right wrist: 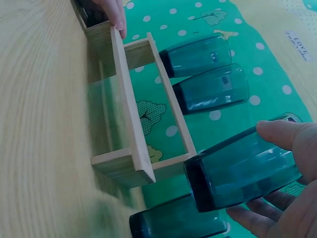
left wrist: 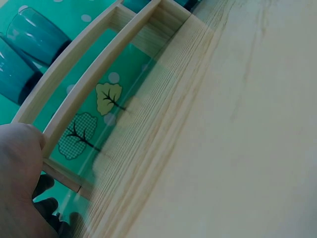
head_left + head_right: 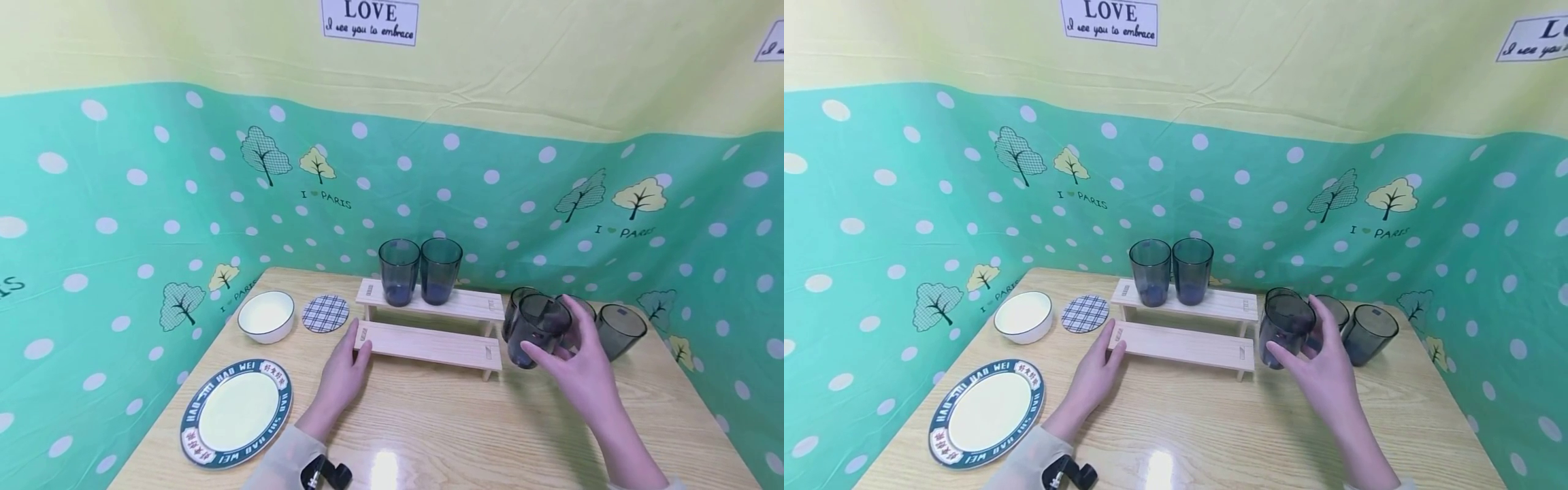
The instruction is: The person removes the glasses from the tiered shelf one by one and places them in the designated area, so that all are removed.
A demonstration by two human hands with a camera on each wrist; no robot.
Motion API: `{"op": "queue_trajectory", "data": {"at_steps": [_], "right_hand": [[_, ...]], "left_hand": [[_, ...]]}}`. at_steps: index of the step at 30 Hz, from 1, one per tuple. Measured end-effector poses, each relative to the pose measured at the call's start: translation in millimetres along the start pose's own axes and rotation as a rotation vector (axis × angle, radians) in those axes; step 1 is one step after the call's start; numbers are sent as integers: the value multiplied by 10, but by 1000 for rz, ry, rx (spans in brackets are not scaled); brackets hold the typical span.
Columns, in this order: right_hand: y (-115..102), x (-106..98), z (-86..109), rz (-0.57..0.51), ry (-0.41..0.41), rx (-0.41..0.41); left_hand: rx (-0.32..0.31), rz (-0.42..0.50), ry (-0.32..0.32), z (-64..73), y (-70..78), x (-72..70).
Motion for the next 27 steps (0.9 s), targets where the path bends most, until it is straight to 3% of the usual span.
{"op": "queue_trajectory", "data": {"at_steps": [13, 27], "right_hand": [[296, 83, 45, 52, -42, 56], [563, 195, 21, 15, -74, 84]], "left_hand": [[-1, 2, -9, -10, -16, 7], [-3, -1, -7, -14, -21, 7]]}}
Point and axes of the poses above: each hand's wrist, its own z-axis away from the middle knuckle, its own x-axis out of the palm, y = z × x, the point moved 6 cm from there along -z, towards the middle knuckle, and after that the axes turned 2 degrees about z, right-handed, at the moved point
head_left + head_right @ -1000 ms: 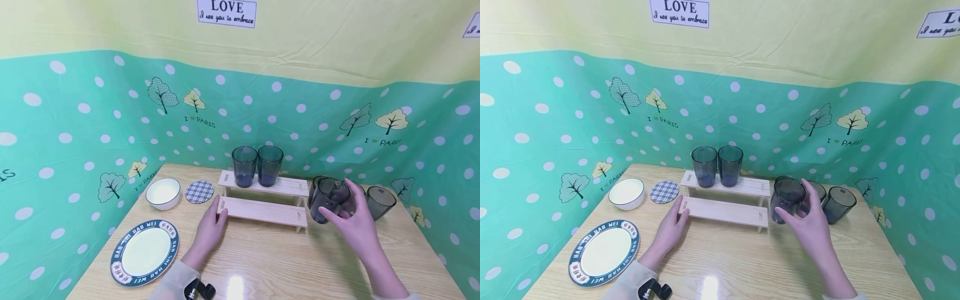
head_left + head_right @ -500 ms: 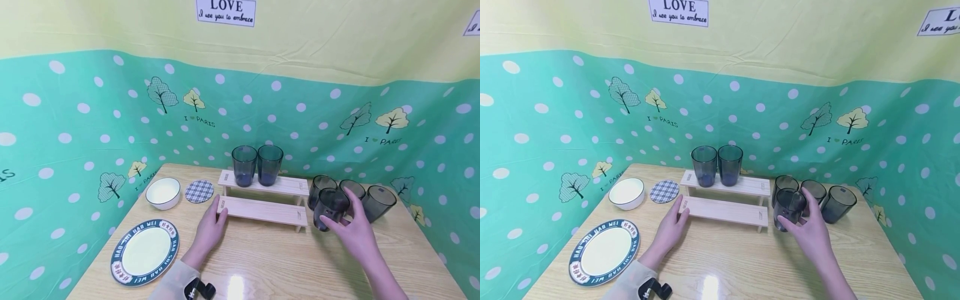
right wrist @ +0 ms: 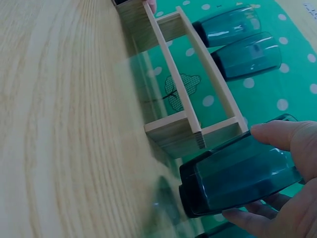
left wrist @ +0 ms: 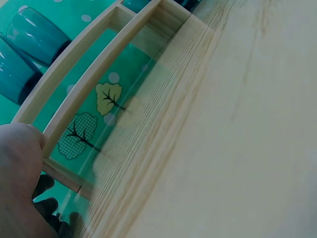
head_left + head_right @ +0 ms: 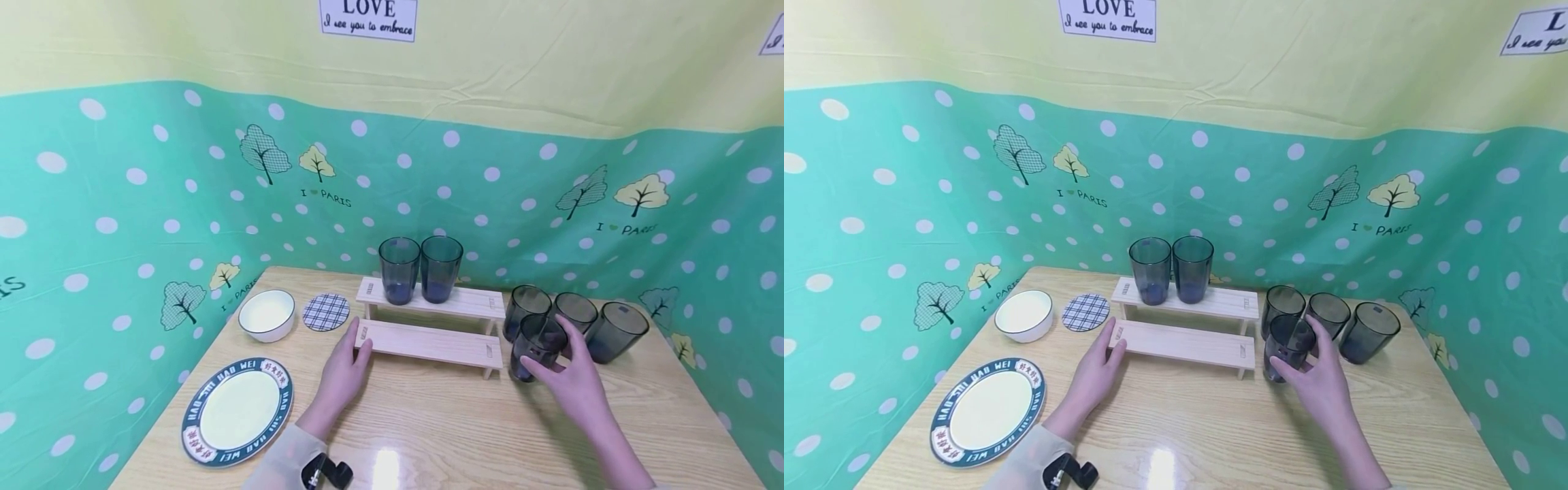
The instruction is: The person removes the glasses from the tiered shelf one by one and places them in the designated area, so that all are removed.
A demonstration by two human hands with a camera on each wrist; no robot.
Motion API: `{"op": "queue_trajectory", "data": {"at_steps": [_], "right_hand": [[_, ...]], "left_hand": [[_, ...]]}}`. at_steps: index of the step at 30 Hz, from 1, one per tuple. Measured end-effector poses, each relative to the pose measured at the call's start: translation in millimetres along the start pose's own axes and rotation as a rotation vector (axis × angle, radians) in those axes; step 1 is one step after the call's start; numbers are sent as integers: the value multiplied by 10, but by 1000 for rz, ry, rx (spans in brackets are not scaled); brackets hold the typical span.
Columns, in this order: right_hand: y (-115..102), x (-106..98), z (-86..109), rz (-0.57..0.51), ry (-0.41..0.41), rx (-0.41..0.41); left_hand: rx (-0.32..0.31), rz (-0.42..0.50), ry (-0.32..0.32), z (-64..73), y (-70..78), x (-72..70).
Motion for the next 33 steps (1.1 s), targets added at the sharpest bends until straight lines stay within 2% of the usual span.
{"op": "queue_trajectory", "data": {"at_steps": [10, 20, 33], "right_hand": [[105, 57, -38, -6, 2, -1], [129, 98, -41, -35, 12, -13], [172, 127, -53, -16, 2, -8]], "left_hand": [[6, 3, 1, 4, 6, -8], [0, -4, 2, 12, 23, -9], [3, 1, 2, 17, 39, -17]]}}
Point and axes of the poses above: each hand's wrist, its own z-axis away from the middle knuckle, its own x-axis out of the palm, y = z × x, the point moved 6 cm from there along -z, towards the middle knuckle, and after that the axes turned 2 degrees about z, right-handed, at the moved point
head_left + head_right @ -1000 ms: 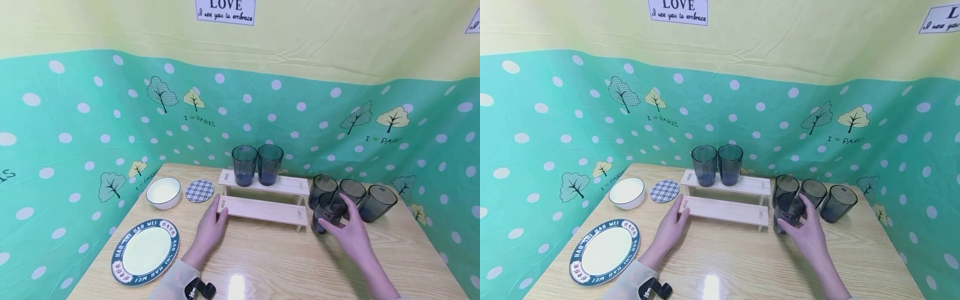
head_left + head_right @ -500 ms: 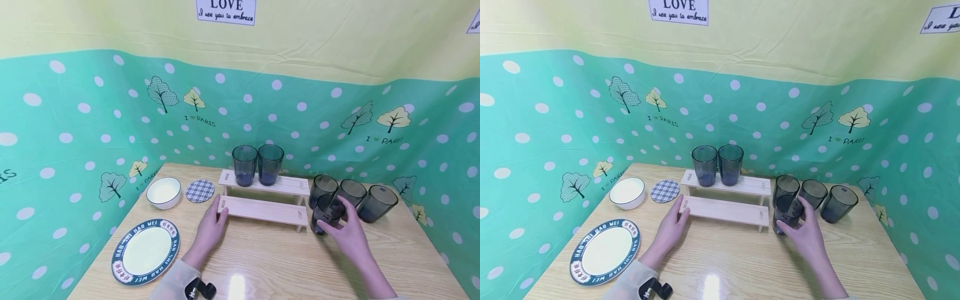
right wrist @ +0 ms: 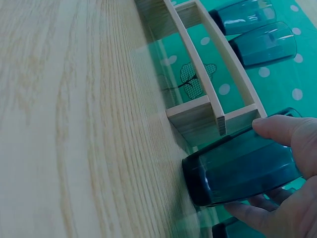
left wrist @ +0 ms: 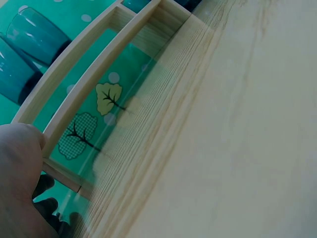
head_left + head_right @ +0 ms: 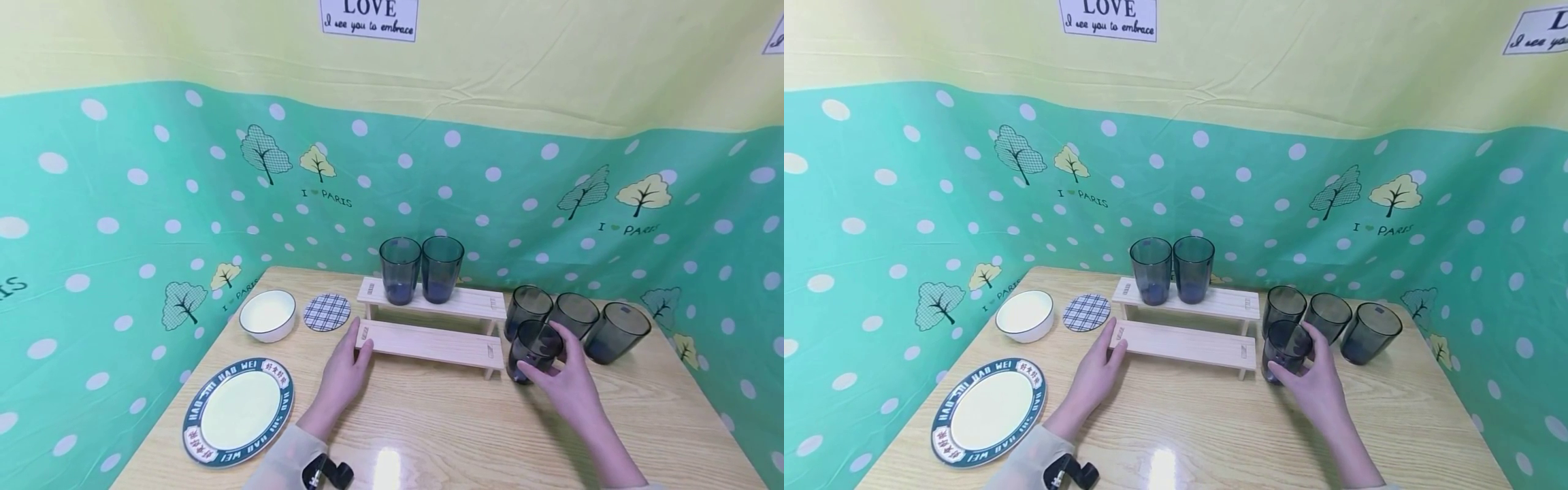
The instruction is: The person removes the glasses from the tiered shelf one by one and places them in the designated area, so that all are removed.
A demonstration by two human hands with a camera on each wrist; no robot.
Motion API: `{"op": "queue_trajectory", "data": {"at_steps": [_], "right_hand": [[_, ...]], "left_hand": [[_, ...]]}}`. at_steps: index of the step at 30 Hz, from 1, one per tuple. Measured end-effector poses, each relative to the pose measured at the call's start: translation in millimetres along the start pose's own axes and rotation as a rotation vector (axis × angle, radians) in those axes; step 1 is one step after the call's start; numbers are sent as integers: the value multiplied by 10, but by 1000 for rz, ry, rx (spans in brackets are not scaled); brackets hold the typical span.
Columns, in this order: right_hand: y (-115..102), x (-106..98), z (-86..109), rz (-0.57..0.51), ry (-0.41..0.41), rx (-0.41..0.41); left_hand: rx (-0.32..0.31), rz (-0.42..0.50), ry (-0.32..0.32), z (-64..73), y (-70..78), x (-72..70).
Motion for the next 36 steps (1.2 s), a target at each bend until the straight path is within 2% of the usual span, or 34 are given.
{"op": "queue_trajectory", "data": {"at_steps": [10, 14, 18, 22, 30, 36], "right_hand": [[-14, -17, 18, 15, -22, -6], [-89, -76, 18, 45, 9, -36], [-203, -144, 21, 77, 59, -97], [-316, -193, 51, 96, 86, -126], [-639, -272, 89, 91, 105, -168], [-915, -245, 55, 59, 97, -219]], "left_hand": [[2, 4, 2, 3, -4, 3], [5, 4, 4, 1, -2, 5], [12, 4, 8, 1, -4, 5], [16, -1, 10, 2, -8, 8], [3, 6, 7, 4, 7, 4], [20, -12, 21, 2, 2, 1]]}}
Point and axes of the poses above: each hand's wrist, its own z-axis away from the middle knuckle, its own x-axis out of the palm, y = z × x, the point moved 6 cm from there along -z, towards the middle knuckle, and after that the axes turned 2 degrees about z, right-handed, at the moved point
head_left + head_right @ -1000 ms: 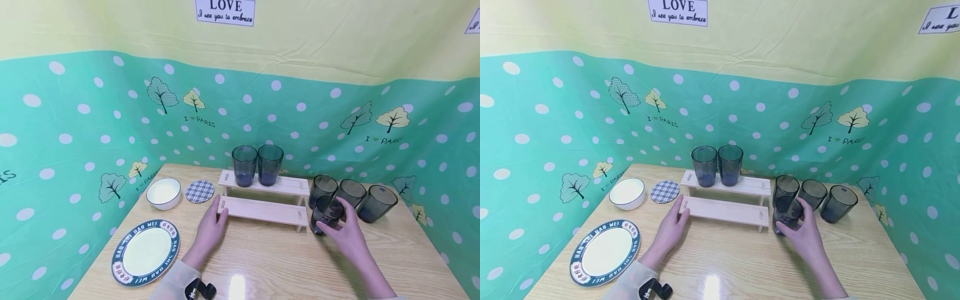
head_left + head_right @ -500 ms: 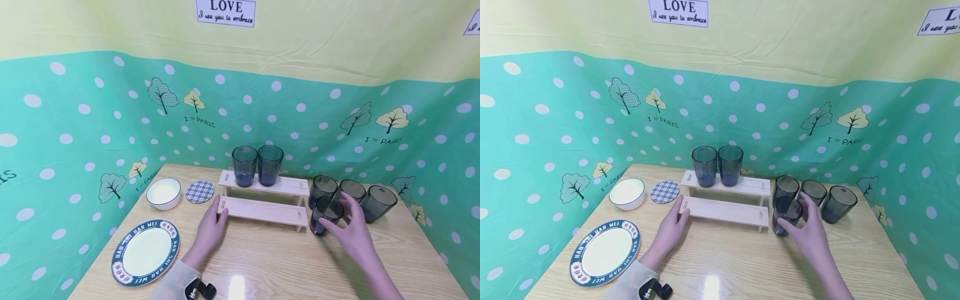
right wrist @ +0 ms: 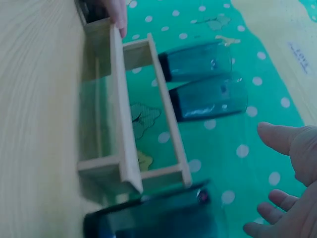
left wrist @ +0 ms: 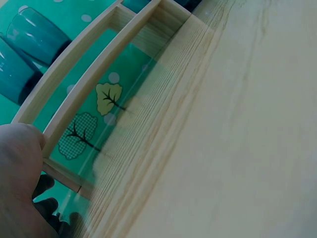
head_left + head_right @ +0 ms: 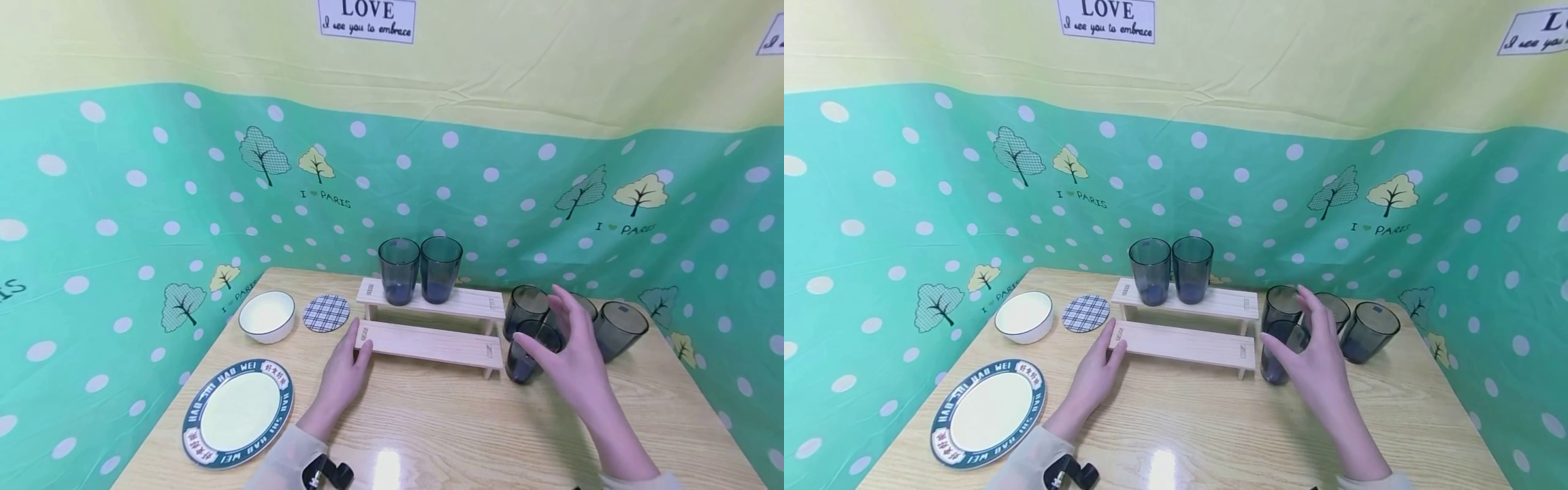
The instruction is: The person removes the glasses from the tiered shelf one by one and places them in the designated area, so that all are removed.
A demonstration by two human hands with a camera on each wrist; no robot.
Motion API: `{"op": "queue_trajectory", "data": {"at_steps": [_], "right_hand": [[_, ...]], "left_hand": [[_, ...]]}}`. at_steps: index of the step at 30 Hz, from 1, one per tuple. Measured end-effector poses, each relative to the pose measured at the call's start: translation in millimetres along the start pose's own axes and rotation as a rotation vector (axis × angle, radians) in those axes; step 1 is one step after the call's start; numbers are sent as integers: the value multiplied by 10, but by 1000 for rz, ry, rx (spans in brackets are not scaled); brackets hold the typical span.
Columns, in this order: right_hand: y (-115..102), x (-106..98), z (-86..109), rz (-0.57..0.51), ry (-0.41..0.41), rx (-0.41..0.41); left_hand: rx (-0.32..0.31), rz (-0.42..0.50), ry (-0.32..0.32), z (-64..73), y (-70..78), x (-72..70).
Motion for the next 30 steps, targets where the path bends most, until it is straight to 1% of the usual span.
{"op": "queue_trajectory", "data": {"at_steps": [8, 14, 19, 25, 30], "right_hand": [[-313, 147, -172, -43, -31, -52], [-457, 308, -330, -66, -66, -79], [-553, 460, -464, -104, -94, -98], [-614, 640, -628, -137, -137, -83], [-645, 786, -745, -142, -149, -79]], "left_hand": [[12, -4, 5, -7, -15, 1], [8, 0, 2, -6, -12, -4], [0, 1, 1, -4, -6, -9], [-5, 0, -1, -6, -12, -6], [-7, 3, -3, -4, -18, -5]]}}
Point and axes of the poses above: each hand's wrist, its own z-axis away from the middle knuckle, its own x-axis out of the palm, y = z × x, the point moved 6 cm from there along -z, towards the middle knuckle, and after that the axes turned 2 degrees about z, right-handed, at the moved point
